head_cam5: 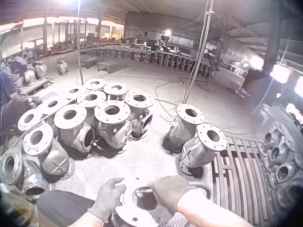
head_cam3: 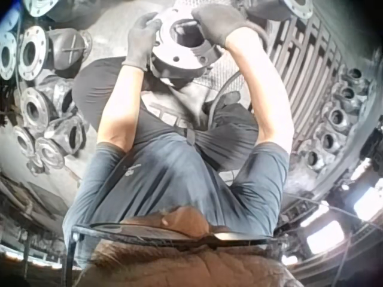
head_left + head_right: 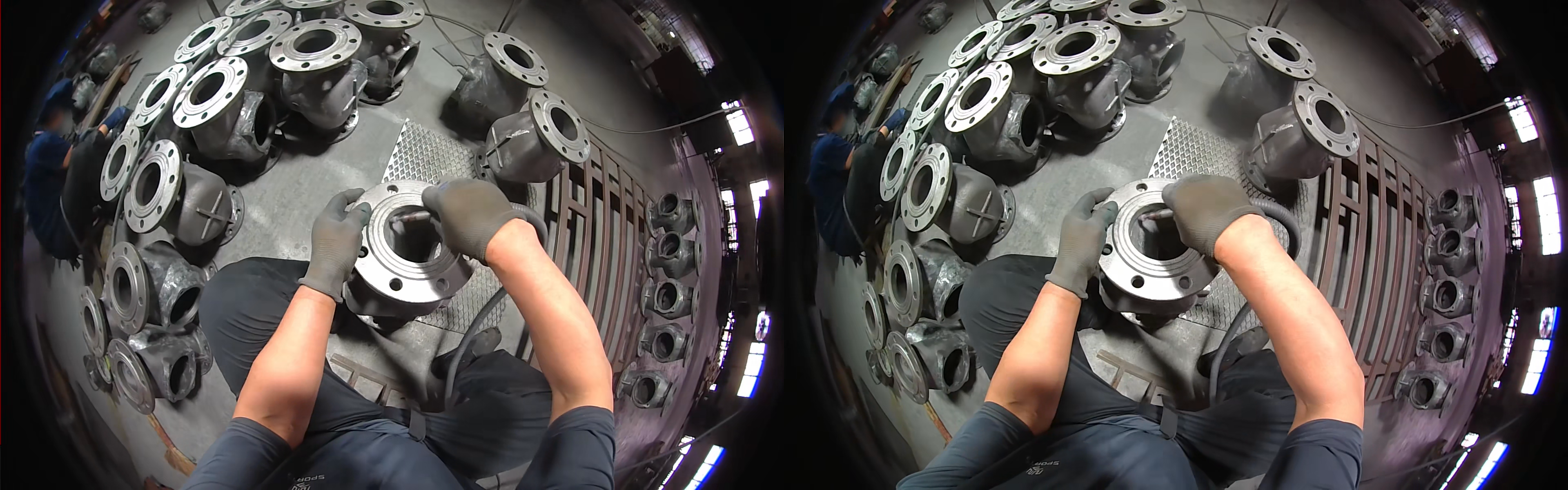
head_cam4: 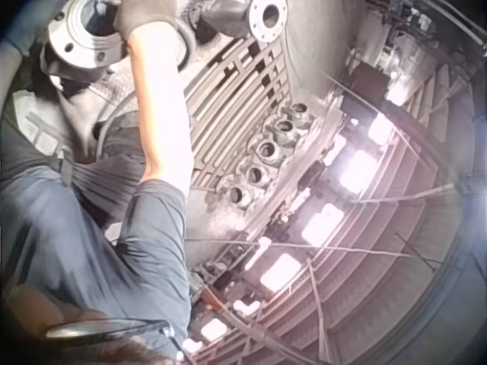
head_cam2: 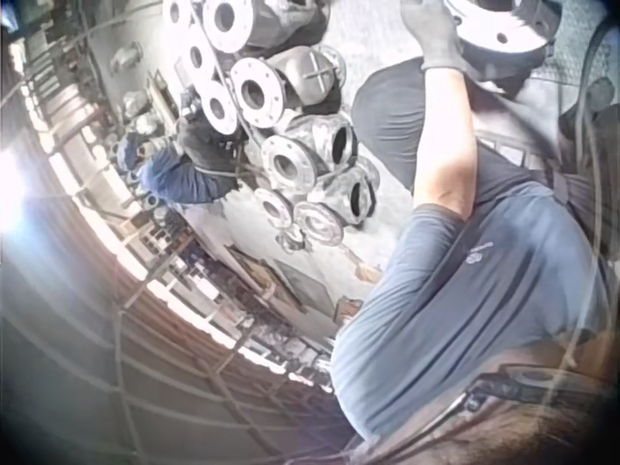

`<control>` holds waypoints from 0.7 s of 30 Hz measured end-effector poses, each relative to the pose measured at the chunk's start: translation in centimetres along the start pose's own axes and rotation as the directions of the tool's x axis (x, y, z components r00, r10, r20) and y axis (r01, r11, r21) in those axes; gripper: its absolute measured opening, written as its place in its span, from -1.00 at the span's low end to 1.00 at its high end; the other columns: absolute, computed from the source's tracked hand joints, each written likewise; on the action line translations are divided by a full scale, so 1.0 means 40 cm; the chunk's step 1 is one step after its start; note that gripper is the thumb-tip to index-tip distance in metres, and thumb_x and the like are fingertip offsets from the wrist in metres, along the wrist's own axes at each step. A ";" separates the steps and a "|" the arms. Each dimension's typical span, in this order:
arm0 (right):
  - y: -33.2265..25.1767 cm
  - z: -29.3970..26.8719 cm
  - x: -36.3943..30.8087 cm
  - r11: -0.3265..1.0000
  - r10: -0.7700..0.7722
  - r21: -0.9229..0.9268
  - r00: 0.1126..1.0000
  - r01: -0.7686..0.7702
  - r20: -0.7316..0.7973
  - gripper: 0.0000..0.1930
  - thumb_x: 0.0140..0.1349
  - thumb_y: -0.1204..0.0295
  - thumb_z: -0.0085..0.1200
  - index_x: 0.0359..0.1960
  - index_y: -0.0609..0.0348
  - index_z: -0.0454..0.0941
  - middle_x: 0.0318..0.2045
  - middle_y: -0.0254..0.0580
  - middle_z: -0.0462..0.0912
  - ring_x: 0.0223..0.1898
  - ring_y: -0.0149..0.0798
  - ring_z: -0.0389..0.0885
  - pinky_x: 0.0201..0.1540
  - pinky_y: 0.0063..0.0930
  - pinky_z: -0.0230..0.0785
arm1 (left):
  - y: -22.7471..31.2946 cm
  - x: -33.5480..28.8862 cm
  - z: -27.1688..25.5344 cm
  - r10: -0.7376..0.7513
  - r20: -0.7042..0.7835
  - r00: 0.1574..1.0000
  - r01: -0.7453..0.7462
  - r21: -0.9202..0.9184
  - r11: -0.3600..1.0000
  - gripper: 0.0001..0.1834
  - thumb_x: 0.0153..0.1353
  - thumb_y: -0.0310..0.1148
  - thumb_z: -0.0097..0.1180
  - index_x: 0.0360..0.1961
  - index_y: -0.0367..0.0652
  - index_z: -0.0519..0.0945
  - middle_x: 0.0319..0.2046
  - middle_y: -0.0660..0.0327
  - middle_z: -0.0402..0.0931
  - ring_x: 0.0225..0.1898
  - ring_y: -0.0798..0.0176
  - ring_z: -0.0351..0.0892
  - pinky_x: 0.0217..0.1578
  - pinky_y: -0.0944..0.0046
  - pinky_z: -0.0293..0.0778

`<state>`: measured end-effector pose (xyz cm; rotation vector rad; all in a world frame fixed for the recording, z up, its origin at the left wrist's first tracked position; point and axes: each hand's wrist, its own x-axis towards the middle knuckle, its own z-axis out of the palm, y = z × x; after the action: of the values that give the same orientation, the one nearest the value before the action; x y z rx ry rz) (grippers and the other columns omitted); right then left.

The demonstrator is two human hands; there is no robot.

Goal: The person picks up a handheld pneumatic grinding tool and a metal valve casting, then grinds the outer seams, edges, and inner surfaces of the casting.

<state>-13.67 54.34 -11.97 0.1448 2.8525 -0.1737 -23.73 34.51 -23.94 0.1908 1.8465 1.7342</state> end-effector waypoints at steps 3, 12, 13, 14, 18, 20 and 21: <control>0.030 0.009 -0.007 0.997 0.071 -0.032 0.997 -0.070 0.029 -0.84 0.34 0.41 0.19 -0.13 0.14 0.72 -0.11 0.08 0.77 0.00 0.17 0.77 0.06 0.03 0.60 | 0.010 -0.006 0.007 -0.011 0.007 1.000 0.011 -0.004 1.000 -0.54 0.45 -0.34 0.20 0.29 -0.37 0.62 -0.13 0.01 0.77 -0.21 0.30 0.72 -0.21 0.30 0.61; 0.012 -0.001 -0.003 0.995 0.095 0.035 0.995 -0.095 0.008 -0.80 0.35 0.32 0.26 -0.10 0.11 0.74 -0.13 0.10 0.77 -0.02 0.20 0.75 0.07 0.05 0.59 | 0.017 -0.012 0.008 0.001 -0.006 1.000 -0.001 0.002 1.000 -0.55 0.46 -0.34 0.20 0.27 -0.39 0.62 -0.09 0.00 0.77 -0.11 0.28 0.73 -0.06 0.28 0.61; 0.021 -0.005 -0.003 0.990 0.124 0.056 0.992 -0.126 0.029 -0.80 0.34 0.30 0.28 -0.11 0.10 0.74 -0.15 0.10 0.77 -0.03 0.21 0.75 0.06 0.05 0.59 | 0.018 -0.012 0.008 -0.019 0.005 1.000 0.019 -0.016 1.000 -0.54 0.46 -0.34 0.20 0.27 -0.40 0.62 -0.07 -0.01 0.77 -0.09 0.27 0.73 -0.04 0.28 0.60; 0.022 -0.004 -0.001 0.990 0.128 0.055 0.991 -0.130 0.029 -0.80 0.34 0.28 0.30 -0.13 0.11 0.75 -0.18 0.09 0.78 -0.04 0.20 0.76 0.06 0.05 0.59 | 0.012 -0.010 0.007 -0.019 0.003 1.000 0.019 -0.016 1.000 -0.54 0.46 -0.34 0.20 0.27 -0.40 0.62 -0.07 -0.01 0.77 -0.09 0.27 0.73 -0.04 0.28 0.60; 0.000 0.000 -0.002 0.992 0.083 0.098 0.996 -0.080 -0.029 -0.82 0.33 0.31 0.28 -0.13 0.10 0.75 -0.18 0.10 0.79 -0.04 0.20 0.76 0.05 0.04 0.59 | 0.008 -0.012 0.006 0.013 -0.006 1.000 -0.014 -0.035 0.999 -0.53 0.46 -0.34 0.20 0.28 -0.41 0.61 -0.07 -0.02 0.77 -0.13 0.28 0.73 -0.07 0.30 0.60; 0.008 -0.007 0.004 0.991 0.115 0.072 0.993 -0.116 0.021 -0.82 0.33 0.34 0.26 -0.12 0.10 0.76 -0.17 0.09 0.80 -0.03 0.19 0.77 0.06 0.04 0.59 | 0.018 -0.017 0.010 0.000 0.001 1.000 0.000 -0.065 0.998 -0.53 0.46 -0.34 0.20 0.29 -0.41 0.61 -0.06 -0.02 0.77 -0.14 0.29 0.73 -0.07 0.30 0.60; 0.014 -0.007 0.008 0.991 0.116 0.071 0.993 -0.118 0.022 -0.82 0.33 0.34 0.26 -0.12 0.10 0.76 -0.17 0.09 0.80 -0.03 0.19 0.77 0.06 0.04 0.59 | 0.021 -0.018 0.012 -0.003 0.002 1.000 0.003 -0.041 0.999 -0.53 0.46 -0.34 0.20 0.29 -0.41 0.61 -0.08 -0.01 0.77 -0.15 0.29 0.72 -0.07 0.30 0.60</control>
<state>-13.99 54.98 -11.85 0.3227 2.8113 -0.2520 -23.15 34.68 -22.89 0.1731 1.8074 1.7681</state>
